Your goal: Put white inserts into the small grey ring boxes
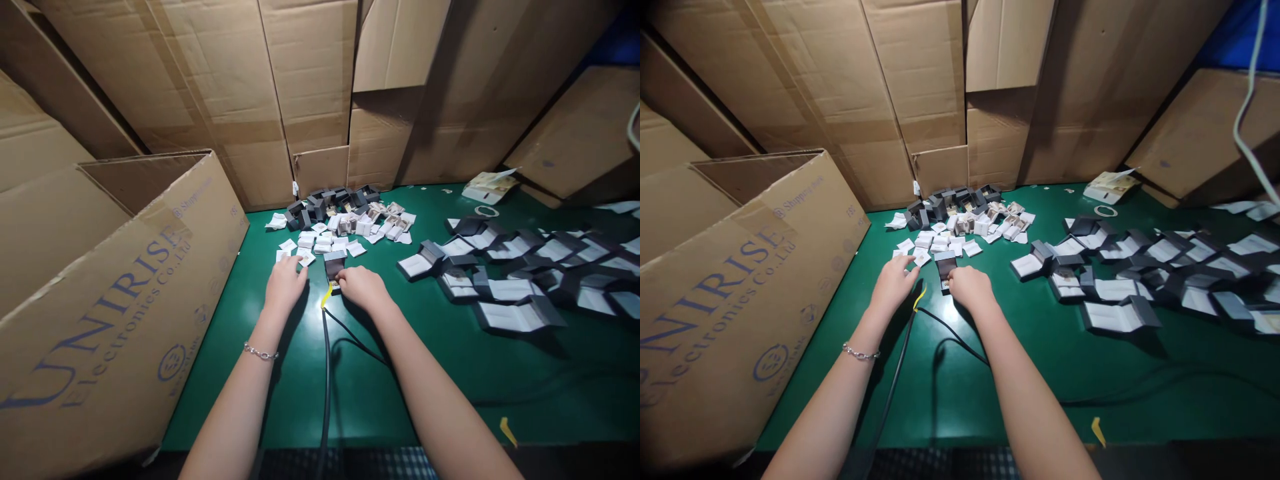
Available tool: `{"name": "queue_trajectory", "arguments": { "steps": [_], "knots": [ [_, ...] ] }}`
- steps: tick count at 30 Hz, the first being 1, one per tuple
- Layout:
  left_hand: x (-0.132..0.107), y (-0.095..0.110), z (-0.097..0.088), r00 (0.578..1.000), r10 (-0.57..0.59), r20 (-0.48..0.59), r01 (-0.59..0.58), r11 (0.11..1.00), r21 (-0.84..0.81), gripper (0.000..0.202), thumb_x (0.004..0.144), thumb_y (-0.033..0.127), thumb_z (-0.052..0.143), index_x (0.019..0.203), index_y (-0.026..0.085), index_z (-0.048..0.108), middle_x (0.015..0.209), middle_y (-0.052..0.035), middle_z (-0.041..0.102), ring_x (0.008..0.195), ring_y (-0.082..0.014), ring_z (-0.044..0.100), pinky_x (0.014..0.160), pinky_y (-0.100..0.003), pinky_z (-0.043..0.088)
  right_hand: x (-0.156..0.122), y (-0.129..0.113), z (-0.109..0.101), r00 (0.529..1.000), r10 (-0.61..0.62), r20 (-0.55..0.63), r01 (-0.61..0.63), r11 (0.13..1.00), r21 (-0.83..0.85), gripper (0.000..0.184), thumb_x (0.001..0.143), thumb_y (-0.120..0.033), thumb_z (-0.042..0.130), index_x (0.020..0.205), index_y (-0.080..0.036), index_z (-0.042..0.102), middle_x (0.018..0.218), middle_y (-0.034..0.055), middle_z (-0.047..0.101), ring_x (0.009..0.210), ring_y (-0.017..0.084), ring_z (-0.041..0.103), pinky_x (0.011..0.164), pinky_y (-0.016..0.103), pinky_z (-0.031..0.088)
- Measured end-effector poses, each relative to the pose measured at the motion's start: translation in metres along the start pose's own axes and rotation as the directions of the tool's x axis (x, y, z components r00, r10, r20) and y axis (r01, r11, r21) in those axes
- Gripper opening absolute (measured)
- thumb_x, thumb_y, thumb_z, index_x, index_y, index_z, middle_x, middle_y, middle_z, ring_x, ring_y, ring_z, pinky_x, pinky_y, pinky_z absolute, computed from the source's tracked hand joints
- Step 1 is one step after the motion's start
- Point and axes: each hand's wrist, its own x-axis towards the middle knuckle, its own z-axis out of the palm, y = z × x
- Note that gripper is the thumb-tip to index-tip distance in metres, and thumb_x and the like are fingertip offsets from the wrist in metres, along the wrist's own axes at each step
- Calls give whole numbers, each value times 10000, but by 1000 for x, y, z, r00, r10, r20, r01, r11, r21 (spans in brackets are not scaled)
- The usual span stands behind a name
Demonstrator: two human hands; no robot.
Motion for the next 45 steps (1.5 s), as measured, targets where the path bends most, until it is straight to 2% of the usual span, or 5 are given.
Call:
{"name": "queue_trajectory", "arguments": {
  "steps": [5,14,27,33,45],
  "knots": [
    [-2,-16,-11,973,-167,156,149,982,120,518,670,478,627,1076,160,570,1043,-137,597,945,-277,571,763,-327,449,-1,0,-2,998,-41,-49,39,998,-48,344,820,-236,370,979,-269,674,944,75,690,859,221,634,681,294,447],
    [2,-20,-9,948,-203,244,234,967,-104,330,604,290,678,905,170,614,889,-64,657,793,-207,595,607,-247,406,-6,-8,1,972,-91,-217,116,988,101,340,848,-265,385,1095,-324,611,1032,-12,686,906,179,624,720,259,436],
    [-3,14,-3,983,161,90,-83,821,-564,166,701,141,518,812,167,638,818,-4,635,767,-123,576,697,-218,446,-8,-11,4,920,-196,-340,280,935,217,232,849,-339,449,1003,-284,614,924,-6,690,788,148,617,610,207,369],
    [-4,15,8,988,123,97,-70,900,-431,149,694,291,617,762,175,555,734,19,582,662,-112,519,603,-221,412,-3,-3,7,897,-11,-441,190,912,364,234,827,-368,413,812,-219,593,684,-3,631,619,131,552,568,204,345],
    [-4,9,32,883,394,255,-337,910,-239,214,763,389,581,792,193,661,709,-18,589,635,-127,506,576,-227,370,4,11,5,831,169,-530,211,785,582,221,817,-278,280,802,-207,488,680,0,564,632,146,507,593,215,369]
  ]
}}
